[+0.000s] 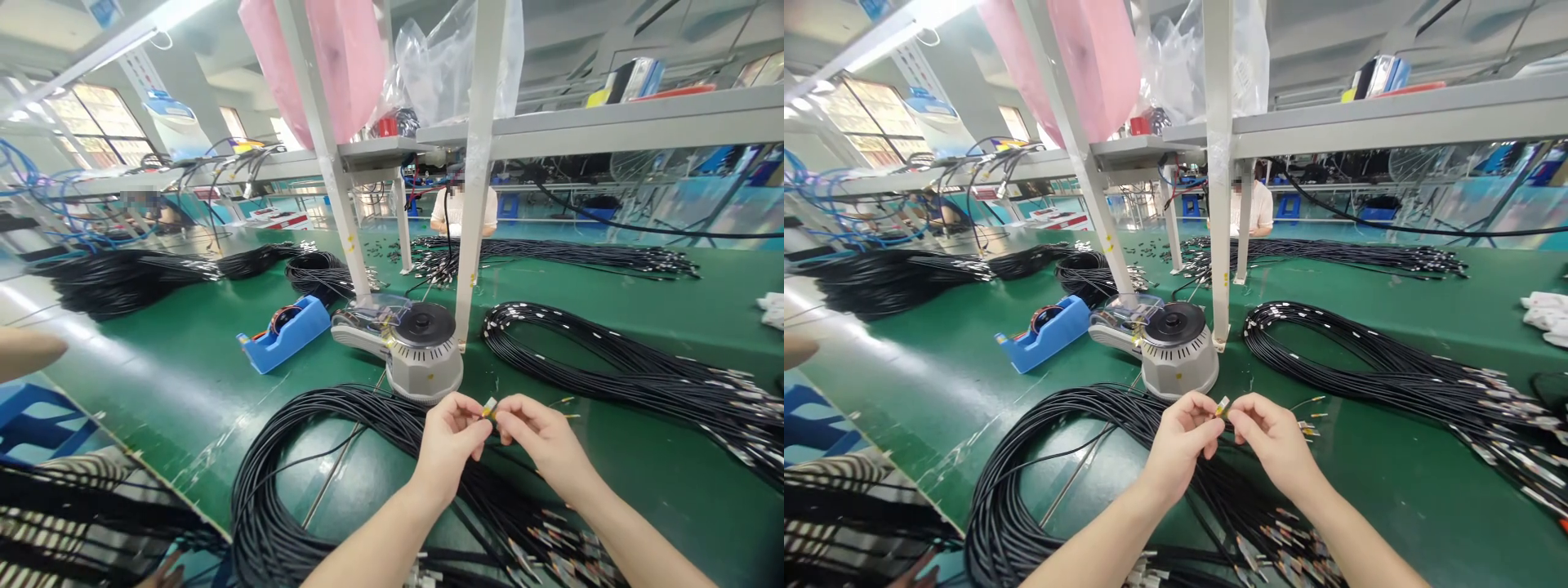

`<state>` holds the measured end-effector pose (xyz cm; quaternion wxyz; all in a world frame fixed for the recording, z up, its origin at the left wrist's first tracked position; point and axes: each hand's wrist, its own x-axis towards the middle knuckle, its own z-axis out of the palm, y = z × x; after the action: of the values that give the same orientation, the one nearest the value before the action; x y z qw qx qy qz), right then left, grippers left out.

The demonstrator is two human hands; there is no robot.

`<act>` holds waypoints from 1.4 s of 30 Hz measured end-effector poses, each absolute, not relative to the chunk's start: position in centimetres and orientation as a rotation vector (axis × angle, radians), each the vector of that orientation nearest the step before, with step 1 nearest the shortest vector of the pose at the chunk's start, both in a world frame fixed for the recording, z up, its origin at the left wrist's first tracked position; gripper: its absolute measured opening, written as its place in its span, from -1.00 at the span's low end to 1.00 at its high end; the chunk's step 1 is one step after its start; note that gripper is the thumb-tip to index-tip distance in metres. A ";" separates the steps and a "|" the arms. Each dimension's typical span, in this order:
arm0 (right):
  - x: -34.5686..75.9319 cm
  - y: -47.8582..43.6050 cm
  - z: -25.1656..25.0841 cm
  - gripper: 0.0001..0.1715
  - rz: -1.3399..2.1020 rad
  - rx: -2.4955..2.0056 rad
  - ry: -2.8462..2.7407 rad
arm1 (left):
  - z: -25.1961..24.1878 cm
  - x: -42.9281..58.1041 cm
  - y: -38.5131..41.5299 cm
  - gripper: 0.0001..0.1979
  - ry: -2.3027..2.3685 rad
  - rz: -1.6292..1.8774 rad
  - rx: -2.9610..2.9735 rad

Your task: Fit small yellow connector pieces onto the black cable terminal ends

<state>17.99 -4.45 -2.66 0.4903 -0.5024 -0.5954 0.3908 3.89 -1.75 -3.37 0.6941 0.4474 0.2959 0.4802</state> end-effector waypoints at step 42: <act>16.6 -4.7 -2.7 -0.80 1.121 -0.991 -1.245 | -3.1 3.6 -2.2 -0.74 0.693 0.941 1.114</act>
<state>16.64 -4.65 -2.67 0.5629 -0.4209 -0.5286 0.4760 3.63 -2.17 -3.11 0.6912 0.4986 0.3103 0.4211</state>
